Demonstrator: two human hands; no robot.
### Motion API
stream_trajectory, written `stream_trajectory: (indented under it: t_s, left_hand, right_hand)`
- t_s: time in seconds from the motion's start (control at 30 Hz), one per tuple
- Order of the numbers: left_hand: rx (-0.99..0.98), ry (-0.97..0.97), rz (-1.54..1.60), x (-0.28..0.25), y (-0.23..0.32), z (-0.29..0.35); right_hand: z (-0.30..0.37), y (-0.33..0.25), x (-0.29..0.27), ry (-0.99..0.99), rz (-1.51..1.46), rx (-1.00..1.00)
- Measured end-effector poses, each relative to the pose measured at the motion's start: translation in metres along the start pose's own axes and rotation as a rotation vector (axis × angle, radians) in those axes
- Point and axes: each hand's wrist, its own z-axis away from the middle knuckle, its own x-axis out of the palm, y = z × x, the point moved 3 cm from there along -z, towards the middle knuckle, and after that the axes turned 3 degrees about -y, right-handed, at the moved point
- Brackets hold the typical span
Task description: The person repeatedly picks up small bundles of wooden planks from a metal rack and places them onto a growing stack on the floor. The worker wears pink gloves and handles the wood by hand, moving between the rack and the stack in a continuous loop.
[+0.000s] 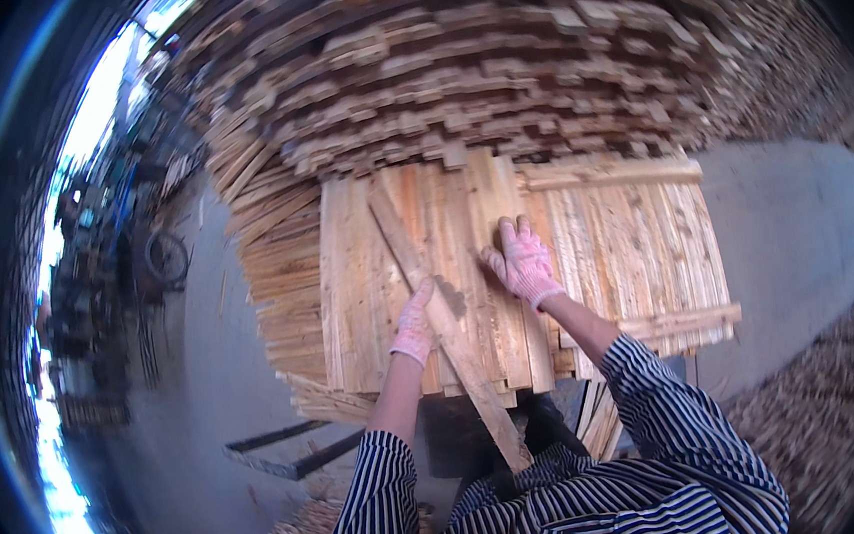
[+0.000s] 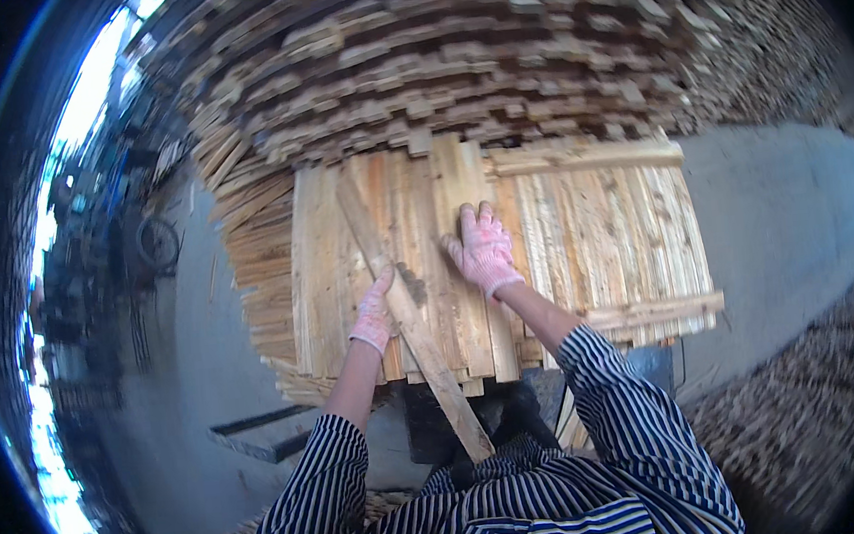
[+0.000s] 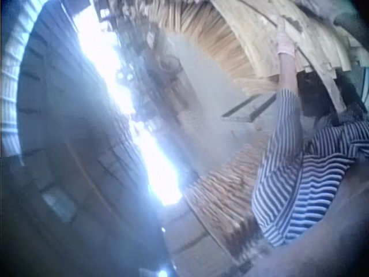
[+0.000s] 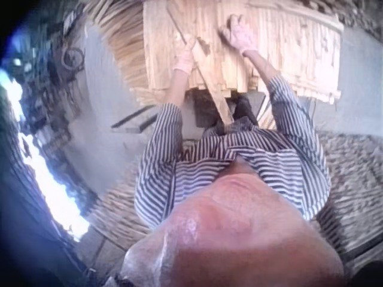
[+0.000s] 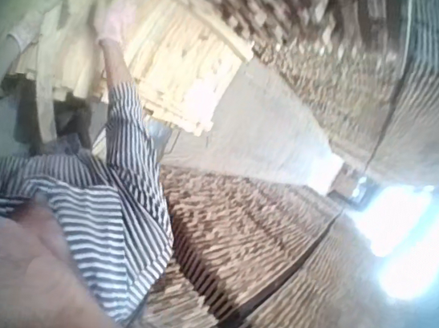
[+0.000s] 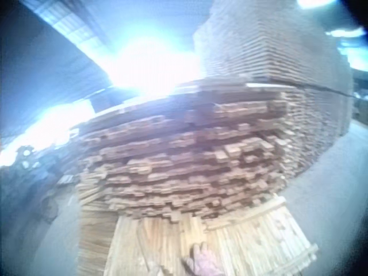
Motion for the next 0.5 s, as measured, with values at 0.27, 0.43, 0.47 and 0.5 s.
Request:
stream_trajectory:
  t_s: [0.27, 0.43, 0.47, 0.5]
  left_hand:
    - [0.247, 0.041, 0.428, -0.026, 0.038, 0.007]
    - [0.349, 0.139, 0.362, -0.033, 0.065, 0.024]
    - [0.329, 0.198, 0.245, -0.036, 0.068, 0.04]
    - [0.303, 0.252, 0.124, -0.037, 0.073, 0.056]
  right_hand:
    - [0.061, -0.116, 0.006, -0.592, -0.064, -0.543]
    - [-0.032, -0.115, 0.037, -0.311, -0.075, -0.8]
    - [-0.055, -0.115, 0.044, -0.331, -0.049, -0.78]
    - [-0.081, -0.113, 0.049, -0.46, -0.162, -0.578]
